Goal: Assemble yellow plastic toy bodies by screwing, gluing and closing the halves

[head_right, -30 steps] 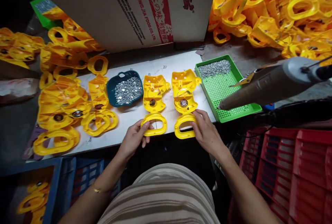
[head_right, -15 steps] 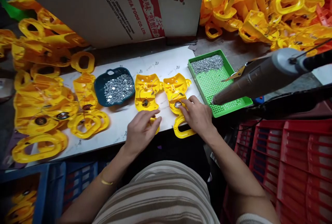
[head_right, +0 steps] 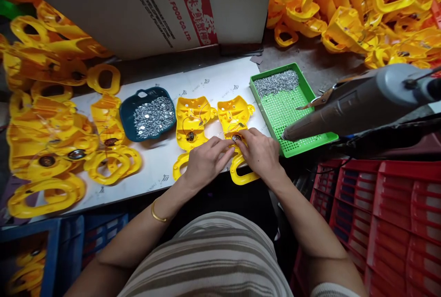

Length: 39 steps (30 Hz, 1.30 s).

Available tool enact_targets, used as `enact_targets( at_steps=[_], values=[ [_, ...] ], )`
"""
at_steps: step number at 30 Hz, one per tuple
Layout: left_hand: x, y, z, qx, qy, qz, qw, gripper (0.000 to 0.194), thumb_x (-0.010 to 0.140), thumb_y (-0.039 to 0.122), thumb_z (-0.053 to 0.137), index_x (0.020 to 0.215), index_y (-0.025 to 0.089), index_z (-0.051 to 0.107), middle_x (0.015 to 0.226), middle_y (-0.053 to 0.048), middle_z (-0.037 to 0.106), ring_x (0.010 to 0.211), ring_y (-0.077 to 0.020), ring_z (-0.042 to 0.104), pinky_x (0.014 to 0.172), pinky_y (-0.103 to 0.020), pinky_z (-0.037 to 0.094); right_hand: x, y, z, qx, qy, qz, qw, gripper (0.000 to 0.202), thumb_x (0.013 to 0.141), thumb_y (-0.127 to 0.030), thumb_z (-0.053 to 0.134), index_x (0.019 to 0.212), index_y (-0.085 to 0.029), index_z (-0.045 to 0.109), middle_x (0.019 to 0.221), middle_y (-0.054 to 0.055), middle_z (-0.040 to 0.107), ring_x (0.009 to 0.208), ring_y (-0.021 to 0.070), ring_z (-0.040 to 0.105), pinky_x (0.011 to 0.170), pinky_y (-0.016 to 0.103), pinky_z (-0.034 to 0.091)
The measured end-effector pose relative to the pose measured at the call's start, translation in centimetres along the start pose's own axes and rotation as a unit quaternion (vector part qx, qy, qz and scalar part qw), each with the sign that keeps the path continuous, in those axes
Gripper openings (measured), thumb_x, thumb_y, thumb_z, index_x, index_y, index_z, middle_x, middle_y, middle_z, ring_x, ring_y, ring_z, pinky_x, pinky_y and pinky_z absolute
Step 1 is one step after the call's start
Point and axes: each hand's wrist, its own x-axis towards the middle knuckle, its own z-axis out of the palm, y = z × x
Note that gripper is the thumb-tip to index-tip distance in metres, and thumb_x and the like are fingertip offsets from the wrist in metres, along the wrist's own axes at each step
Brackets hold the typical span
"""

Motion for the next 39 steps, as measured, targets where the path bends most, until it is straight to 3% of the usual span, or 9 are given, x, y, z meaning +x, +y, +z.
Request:
enact_targets(
  at_steps=[8, 19, 23, 27, 30, 33, 35, 37, 39],
  values=[
    [1.4, 1.0, -2.3, 0.081, -0.142, -0.022, 0.986, 0.029, 0.097, 0.038, 0.043, 0.101, 0.021, 0.067, 0.089, -0.006, 0.071, 0.077, -0.0257, 0.069, 0.059, -0.030, 0.044, -0.1, -0.2, -0.1, 0.011, 0.001, 0.004, 1.000, 0.028, 0.091, -0.042, 0.052, 0.109, -0.029, 0.068, 0.100, 0.000, 0.074, 0.075, 0.0208, 0.068, 0.054, 0.030, 0.034],
    [3.4, 1.6, -3.6, 0.159, -0.209, 0.052, 0.964, 0.031, 0.093, 0.020, 0.037, 0.107, 0.008, 0.062, 0.075, -0.015, 0.069, 0.074, -0.0317, 0.070, 0.061, -0.036, 0.049, 0.1, 0.2, 0.8, 0.094, 0.031, 0.018, 0.995, 0.023, 0.087, -0.027, 0.059, 0.107, -0.024, 0.070, 0.103, 0.003, 0.074, 0.089, 0.0220, 0.070, 0.074, 0.031, 0.050],
    [4.3, 0.7, -3.4, 0.096, -0.210, 0.083, 0.969, 0.024, 0.085, 0.025, 0.046, 0.096, 0.013, 0.064, 0.074, -0.011, 0.069, 0.072, -0.0296, 0.068, 0.062, -0.034, 0.047, 0.0, 0.7, 0.8, 0.114, 0.015, -0.024, 0.993, 0.026, 0.087, -0.022, 0.056, 0.112, -0.022, 0.067, 0.104, 0.005, 0.073, 0.092, 0.0211, 0.068, 0.078, 0.030, 0.050],
    [4.5, -0.8, -2.9, -0.108, -0.203, 0.051, 0.972, 0.010, 0.075, 0.023, 0.056, 0.082, 0.018, 0.061, 0.067, -0.002, 0.064, 0.061, -0.0180, 0.061, 0.056, -0.025, 0.041, 0.0, 1.3, 0.7, 0.152, 0.008, -0.040, 0.987, 0.031, 0.086, -0.017, 0.056, 0.116, -0.018, 0.064, 0.106, 0.007, 0.072, 0.094, 0.0212, 0.068, 0.082, 0.032, 0.050],
    [4.1, -1.6, -2.8, -0.386, -0.164, -0.064, 0.906, 0.008, 0.076, 0.025, 0.059, 0.077, 0.018, 0.054, 0.059, 0.003, 0.058, 0.046, -0.0086, 0.051, 0.046, -0.018, 0.034, 0.1, 1.4, 0.7, 0.177, 0.013, -0.040, 0.983, 0.028, 0.085, -0.016, 0.056, 0.111, -0.018, 0.065, 0.100, 0.006, 0.073, 0.090, 0.0201, 0.068, 0.080, 0.031, 0.050],
    [3.6, -1.8, -3.1, -0.621, -0.070, -0.245, 0.741, 0.020, 0.081, 0.035, 0.058, 0.087, 0.019, 0.049, 0.066, 0.002, 0.064, 0.034, -0.0036, 0.043, 0.035, -0.015, 0.025, 0.0, 1.3, 0.5, 0.180, 0.014, -0.041, 0.983, 0.024, 0.086, -0.018, 0.056, 0.108, -0.019, 0.066, 0.097, 0.004, 0.072, 0.086, 0.0187, 0.066, 0.076, 0.029, 0.048],
    [3.2, -1.7, -3.4, -0.695, -0.006, -0.328, 0.640, 0.024, 0.082, 0.034, 0.057, 0.099, 0.020, 0.046, 0.078, 0.000, 0.069, 0.035, -0.0027, 0.046, 0.035, -0.014, 0.029, 0.0, 1.2, 0.3, 0.166, 0.016, -0.039, 0.985, 0.020, 0.087, -0.022, 0.057, 0.105, -0.020, 0.066, 0.096, 0.004, 0.070, 0.081, 0.0172, 0.065, 0.072, 0.027, 0.045],
    [2.7, -1.4, -3.4, -0.717, 0.051, -0.352, 0.599, 0.036, 0.082, 0.029, 0.058, 0.113, 0.022, 0.042, 0.091, -0.003, 0.071, 0.042, -0.0036, 0.054, 0.040, -0.013, 0.038, -0.1, 0.9, 0.2, 0.145, 0.021, -0.031, 0.989, 0.017, 0.088, -0.029, 0.058, 0.099, -0.021, 0.067, 0.094, 0.003, 0.069, 0.072, 0.0145, 0.062, 0.065, 0.025, 0.042],
    [2.2, -1.0, -3.1, -0.715, 0.093, -0.329, 0.610, 0.052, 0.080, 0.025, 0.062, 0.125, 0.025, 0.035, 0.104, -0.004, 0.070, 0.054, -0.0064, 0.063, 0.046, -0.015, 0.046, -0.2, 0.5, 0.2, 0.119, 0.024, -0.020, 0.992, 0.019, 0.088, -0.037, 0.059, 0.095, -0.021, 0.067, 0.091, 0.001, 0.067, 0.063, 0.0116, 0.058, 0.058, 0.025, 0.037]
  ],
)
